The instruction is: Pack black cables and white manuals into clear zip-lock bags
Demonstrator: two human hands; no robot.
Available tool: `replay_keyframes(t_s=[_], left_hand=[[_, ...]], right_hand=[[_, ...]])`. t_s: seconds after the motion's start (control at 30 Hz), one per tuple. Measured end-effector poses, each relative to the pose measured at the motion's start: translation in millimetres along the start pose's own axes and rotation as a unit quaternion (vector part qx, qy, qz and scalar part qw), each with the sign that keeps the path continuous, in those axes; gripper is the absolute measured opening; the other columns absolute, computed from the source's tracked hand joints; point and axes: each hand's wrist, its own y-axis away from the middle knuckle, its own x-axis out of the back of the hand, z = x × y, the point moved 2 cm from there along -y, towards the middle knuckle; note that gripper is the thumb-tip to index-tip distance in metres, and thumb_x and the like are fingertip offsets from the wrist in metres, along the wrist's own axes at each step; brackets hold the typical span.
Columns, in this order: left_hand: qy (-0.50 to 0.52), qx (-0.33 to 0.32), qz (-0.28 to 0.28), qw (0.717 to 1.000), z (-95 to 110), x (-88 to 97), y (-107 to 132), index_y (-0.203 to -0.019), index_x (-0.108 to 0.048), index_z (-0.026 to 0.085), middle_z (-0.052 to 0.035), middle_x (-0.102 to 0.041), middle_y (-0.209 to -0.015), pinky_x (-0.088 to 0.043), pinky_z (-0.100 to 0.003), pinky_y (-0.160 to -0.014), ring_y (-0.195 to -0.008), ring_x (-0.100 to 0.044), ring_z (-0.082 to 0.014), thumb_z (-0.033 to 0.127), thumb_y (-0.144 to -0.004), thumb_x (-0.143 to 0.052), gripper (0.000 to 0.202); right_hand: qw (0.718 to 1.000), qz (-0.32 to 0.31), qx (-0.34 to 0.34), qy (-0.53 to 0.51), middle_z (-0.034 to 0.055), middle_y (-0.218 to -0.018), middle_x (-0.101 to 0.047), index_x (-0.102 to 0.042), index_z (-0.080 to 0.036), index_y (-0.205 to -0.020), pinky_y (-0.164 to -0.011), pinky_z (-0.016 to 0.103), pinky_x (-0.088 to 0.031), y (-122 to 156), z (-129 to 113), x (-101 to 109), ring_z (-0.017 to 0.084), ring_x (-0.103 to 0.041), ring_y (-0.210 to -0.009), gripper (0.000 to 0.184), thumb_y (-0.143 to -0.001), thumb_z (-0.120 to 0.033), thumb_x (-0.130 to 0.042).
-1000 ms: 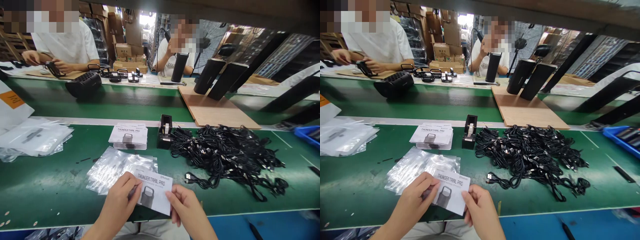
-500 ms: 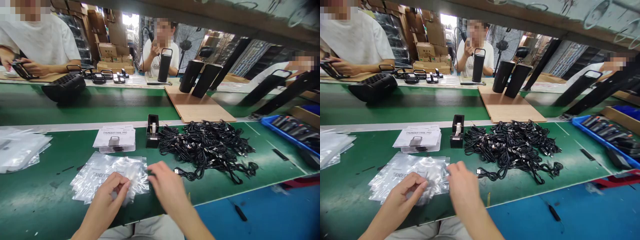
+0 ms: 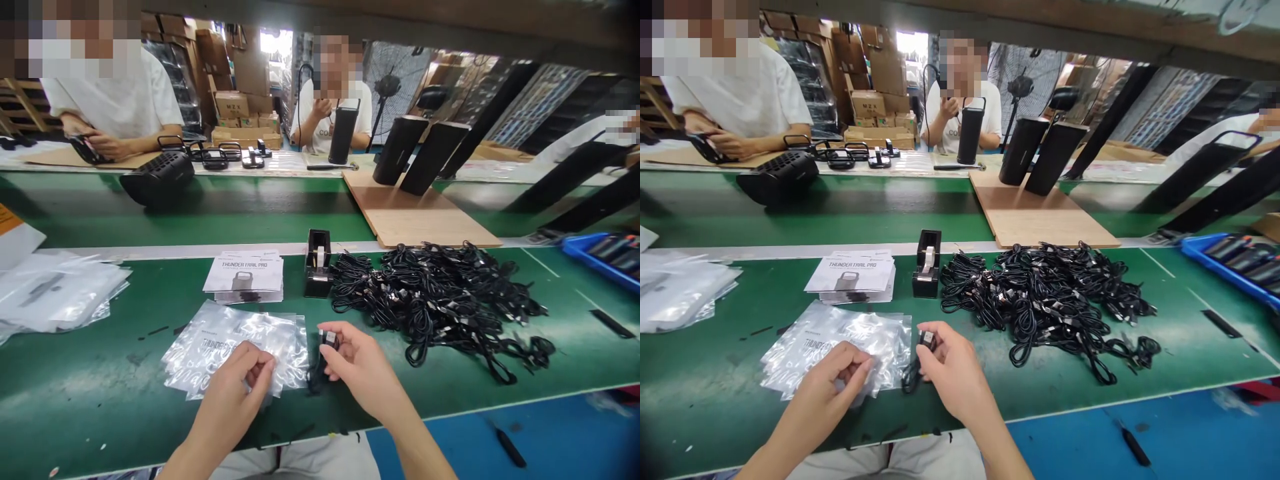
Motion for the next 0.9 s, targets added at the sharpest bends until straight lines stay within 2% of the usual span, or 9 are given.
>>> replay_keyframes(t_s=[0.07,0.13,0.37,0.47,0.53,0.6,0.73,0.8,0.9], left_hand=[[0.001,0.004,-0.003,1.0,0,0.1,0,-0.071,-0.055,0.02,0.0006,-0.051,-0.068,-0.041,-0.025,-0.057,-0.059,-0.05,-0.0137,0.03,-0.086,-0.042,0.022],[0.004,0.011,0.001,1.0,1,0.0,0,-0.071,-0.054,0.02,0.0007,-0.05,-0.068,-0.04,-0.025,-0.058,-0.06,-0.05,-0.0138,0.03,-0.086,-0.042,0.022],[0.026,0.001,0.019,0.999,2,-2.0,1,-0.073,-0.055,0.021,0.0009,-0.049,-0.07,-0.039,-0.024,-0.058,-0.061,-0.048,-0.0138,0.031,-0.086,-0.043,0.021],[0.028,-0.021,0.02,0.999,2,-0.4,2,-0.074,-0.055,0.02,0.0004,-0.05,-0.072,-0.04,-0.024,-0.058,-0.062,-0.049,-0.0131,0.029,-0.086,-0.044,0.018],[0.029,-0.035,0.033,0.998,2,3.2,2,-0.075,-0.054,0.02,0.0001,-0.05,-0.073,-0.041,-0.023,-0.059,-0.064,-0.05,-0.0128,0.027,-0.086,-0.044,0.017],[0.029,-0.046,0.047,0.997,2,8.0,3,-0.076,-0.054,0.02,0.0001,-0.05,-0.074,-0.041,-0.023,-0.06,-0.065,-0.05,-0.0125,0.026,-0.086,-0.045,0.015],[0.031,-0.036,0.056,0.997,1,15.4,3,-0.076,-0.054,0.021,0.0004,-0.051,-0.075,-0.042,-0.023,-0.062,-0.068,-0.051,-0.0129,0.026,-0.086,-0.046,0.014],[0.034,-0.032,0.053,0.997,0,16.3,4,-0.075,-0.054,0.021,0.0006,-0.051,-0.075,-0.042,-0.023,-0.063,-0.069,-0.051,-0.0131,0.026,-0.086,-0.046,0.014],[0.04,-0.043,0.049,0.997,1,16.1,4,-0.075,-0.055,0.021,0.0008,-0.051,-0.074,-0.042,-0.022,-0.062,-0.069,-0.052,-0.0128,0.025,-0.086,-0.046,0.015]], right_hand=[[0.989,-0.001,-0.017,-0.144,-0.0045,-0.065,-0.052,-0.051,-0.018,-0.104,-0.059,0.027,-0.051,-3,3,-10,0.014,-0.062,-0.059,0.028,-0.078,-0.03,-0.054],[0.974,0.031,-0.022,-0.224,-0.0047,-0.069,-0.051,-0.049,-0.017,-0.102,-0.06,0.027,-0.053,-3,9,-18,0.013,-0.063,-0.06,0.032,-0.076,-0.032,-0.059],[0.941,0.092,-0.046,-0.321,0.0007,-0.073,-0.061,-0.048,-0.016,-0.083,-0.069,0.029,-0.053,3,24,-47,0.016,-0.065,-0.069,0.032,-0.071,-0.04,-0.065],[0.949,0.07,-0.047,-0.304,0.001,-0.069,-0.061,-0.048,-0.016,-0.078,-0.053,0.022,-0.05,4,20,-59,0.016,-0.065,-0.065,0.029,-0.071,-0.038,-0.065],[0.96,0.051,-0.051,-0.27,0.0005,-0.065,-0.06,-0.048,-0.017,-0.075,-0.038,0.017,-0.04,4,16,-64,0.016,-0.063,-0.059,0.025,-0.072,-0.036,-0.064],[0.969,0.035,-0.041,-0.24,-0.0008,-0.061,-0.058,-0.049,-0.017,-0.073,-0.038,0.016,-0.035,3,11,-65,0.014,-0.062,-0.054,0.02,-0.073,-0.032,-0.062],[0.986,0.035,-0.005,-0.161,-0.0042,-0.052,-0.053,-0.055,-0.016,-0.07,-0.05,0.02,-0.041,0,4,-62,0.012,-0.058,-0.052,0.014,-0.073,-0.028,-0.062],[0.992,0.038,-0.008,-0.117,-0.0066,-0.044,-0.045,-0.06,-0.016,-0.07,-0.046,0.019,-0.037,-1,4,-61,0.01,-0.051,-0.044,0.013,-0.072,-0.028,-0.062],[0.995,-0.031,-0.005,-0.09,-0.0068,-0.044,-0.043,-0.065,-0.016,-0.079,-0.034,0.017,-0.028,0,-1,-64,0.007,-0.039,-0.033,0.021,-0.079,-0.035,-0.054]])
